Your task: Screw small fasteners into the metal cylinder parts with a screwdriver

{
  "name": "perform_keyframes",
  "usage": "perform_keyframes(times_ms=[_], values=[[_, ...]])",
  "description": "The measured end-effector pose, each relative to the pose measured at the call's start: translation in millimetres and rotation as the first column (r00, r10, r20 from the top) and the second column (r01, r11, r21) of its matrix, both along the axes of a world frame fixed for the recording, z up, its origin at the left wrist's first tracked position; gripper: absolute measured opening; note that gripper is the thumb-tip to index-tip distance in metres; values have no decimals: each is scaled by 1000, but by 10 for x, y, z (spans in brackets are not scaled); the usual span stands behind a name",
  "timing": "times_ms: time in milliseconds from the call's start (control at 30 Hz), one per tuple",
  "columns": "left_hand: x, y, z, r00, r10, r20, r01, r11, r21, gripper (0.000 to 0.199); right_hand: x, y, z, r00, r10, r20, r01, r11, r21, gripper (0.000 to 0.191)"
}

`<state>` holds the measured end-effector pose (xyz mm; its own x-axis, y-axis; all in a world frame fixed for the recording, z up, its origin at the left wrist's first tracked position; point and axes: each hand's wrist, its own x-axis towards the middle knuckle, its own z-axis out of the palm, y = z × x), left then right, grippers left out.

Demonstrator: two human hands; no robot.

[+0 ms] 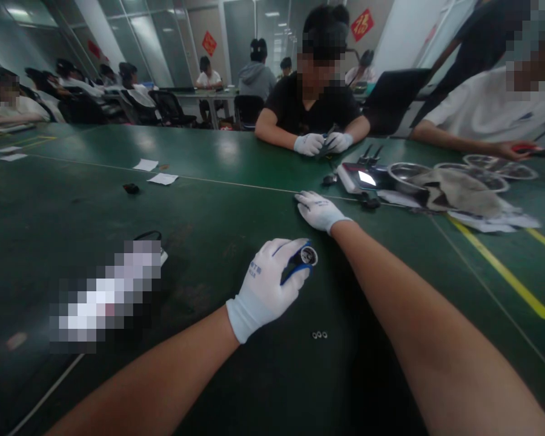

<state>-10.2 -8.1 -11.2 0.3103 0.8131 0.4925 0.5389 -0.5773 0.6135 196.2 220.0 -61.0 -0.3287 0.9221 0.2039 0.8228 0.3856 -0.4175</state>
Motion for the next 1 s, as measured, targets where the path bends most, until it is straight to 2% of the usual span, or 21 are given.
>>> perform_keyframes(times_ms=[133, 333, 400, 467, 533, 633, 700, 767, 867, 1000], values=[[-19, 76, -43, 995, 49, 85, -52, 998, 28, 40, 52, -649, 14, 992, 90, -94, -90, 996, 3, 49], [-20, 168, -84, 989, 74, 131, -88, 990, 106, 35, 2, -1761, 89, 973, 207, -102, -202, 978, 60, 50], [-22, 179, -85, 988, 76, 133, -94, 986, 134, 35, -44, -2039, 103, 967, 226, -116, -220, 973, 63, 51], [-29, 188, -82, 987, 85, 138, -107, 981, 161, 36, -59, -2183, 105, 959, 222, -176, -210, 974, 84, 53], [-43, 200, -80, 984, 109, 143, -134, 975, 178, 36, -20, -2157, 103, 944, 161, -287, -132, 984, 116, 54], [-69, 225, -87, 971, 168, 167, -197, 965, 174, 34, 101, -1830, 121, 908, -15, -419, 54, 995, 80, 52], [-85, 238, -93, 957, 211, 197, -243, 958, 154, 32, 155, -1501, 148, 920, -129, -370, 147, 989, 23, 52], [-95, 245, -98, 944, 246, 218, -279, 951, 134, 31, 142, -1163, 178, 951, -201, -235, 203, 979, -17, 55], [-93, 247, -100, 936, 265, 231, -298, 946, 124, 31, -3, -733, 209, 966, -204, -161, 202, 979, -31, 56], [-63, 258, -97, 933, 277, 230, -309, 944, 119, 30, -261, -335, 236, 982, -171, -78, 167, 984, -62, 62]])
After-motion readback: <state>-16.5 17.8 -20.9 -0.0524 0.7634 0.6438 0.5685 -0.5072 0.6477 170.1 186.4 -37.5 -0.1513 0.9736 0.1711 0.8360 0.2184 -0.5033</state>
